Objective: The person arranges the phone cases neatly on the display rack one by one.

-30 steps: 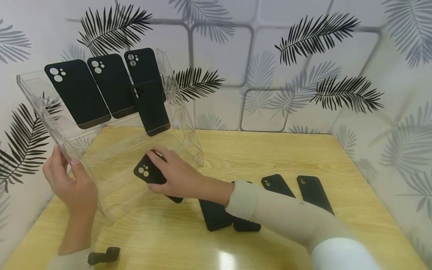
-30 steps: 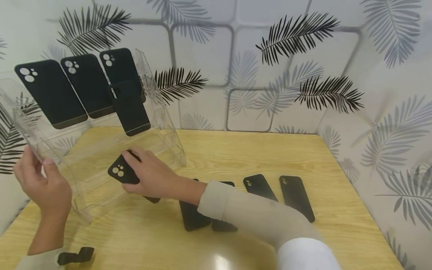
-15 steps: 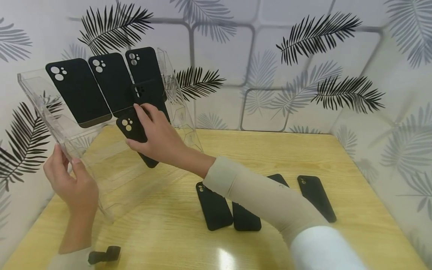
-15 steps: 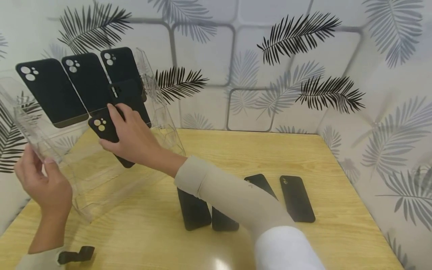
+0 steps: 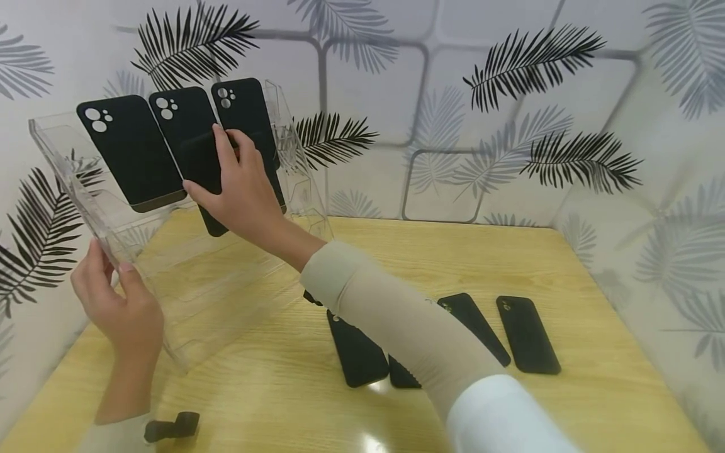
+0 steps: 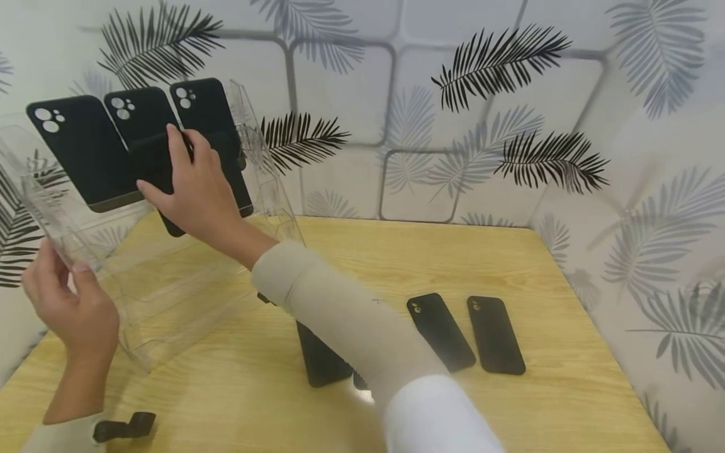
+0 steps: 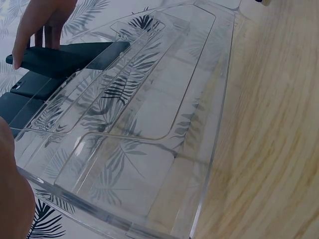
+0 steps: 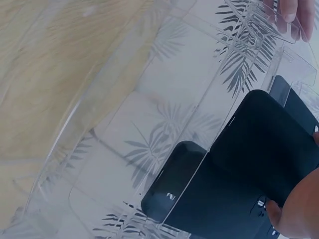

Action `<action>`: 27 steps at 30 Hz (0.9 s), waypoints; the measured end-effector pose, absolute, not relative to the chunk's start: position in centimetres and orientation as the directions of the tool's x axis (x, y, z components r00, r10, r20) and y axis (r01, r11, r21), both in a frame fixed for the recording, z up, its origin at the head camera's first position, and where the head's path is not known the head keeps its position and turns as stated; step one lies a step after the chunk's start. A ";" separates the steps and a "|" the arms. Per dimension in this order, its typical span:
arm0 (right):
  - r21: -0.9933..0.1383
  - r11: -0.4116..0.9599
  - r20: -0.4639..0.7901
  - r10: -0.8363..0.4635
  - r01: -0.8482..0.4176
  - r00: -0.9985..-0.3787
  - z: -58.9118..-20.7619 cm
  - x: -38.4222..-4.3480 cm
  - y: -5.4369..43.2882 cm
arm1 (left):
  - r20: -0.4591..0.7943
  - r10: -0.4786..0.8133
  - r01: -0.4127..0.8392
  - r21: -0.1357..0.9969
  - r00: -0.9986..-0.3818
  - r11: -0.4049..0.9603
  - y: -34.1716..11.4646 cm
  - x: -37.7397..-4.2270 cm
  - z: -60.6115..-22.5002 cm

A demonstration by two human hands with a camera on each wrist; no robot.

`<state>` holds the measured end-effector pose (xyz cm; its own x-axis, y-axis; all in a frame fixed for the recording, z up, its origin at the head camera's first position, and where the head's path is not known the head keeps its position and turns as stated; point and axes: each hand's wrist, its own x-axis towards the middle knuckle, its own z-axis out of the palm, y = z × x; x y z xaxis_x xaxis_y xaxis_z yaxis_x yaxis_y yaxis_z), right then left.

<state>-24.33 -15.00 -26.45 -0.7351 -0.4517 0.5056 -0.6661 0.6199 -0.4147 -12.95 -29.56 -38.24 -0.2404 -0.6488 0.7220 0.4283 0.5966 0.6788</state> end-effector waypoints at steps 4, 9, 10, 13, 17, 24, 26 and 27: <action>-0.415 0.622 0.517 -0.439 -0.664 -0.735 -26.4 -24.4 -16.0 | 0.718 -0.645 0.414 0.687 -0.261 0.597 -30.0 -13.0 -38.5; -0.402 0.649 0.493 -0.442 -0.646 -0.750 -26.8 -24.1 -16.9 | 0.712 -0.646 0.411 0.695 -0.275 0.591 -29.5 -12.6 -38.0; -0.396 0.660 0.485 -0.440 -0.638 -0.756 -27.0 -24.1 -17.0 | 0.710 -0.648 0.413 0.696 -0.275 0.588 -29.3 -12.5 -37.8; -0.367 0.691 0.476 -0.436 -0.623 -0.764 -27.4 -24.1 -17.4 | 0.708 -0.651 0.415 0.698 -0.275 0.584 -29.2 -12.3 -37.7; -0.263 0.756 0.480 -0.436 -0.599 -0.761 -28.0 -24.1 -17.9 | 0.711 -0.647 0.413 0.695 -0.276 0.588 -29.3 -12.5 -37.9; -0.052 0.857 0.518 -0.416 -0.513 -0.747 -28.8 -24.3 -18.2 | 0.709 -0.640 0.404 0.700 -0.295 0.589 -30.4 -13.1 -39.0; -0.022 0.868 0.532 -0.410 -0.496 -0.741 -28.8 -24.4 -18.3 | 0.710 -0.639 0.402 0.700 -0.297 0.591 -30.6 -13.2 -39.2; -0.010 0.872 0.535 -0.408 -0.489 -0.740 -28.8 -24.4 -18.3 | 0.710 -0.638 0.401 0.700 -0.299 0.591 -30.6 -13.2 -39.2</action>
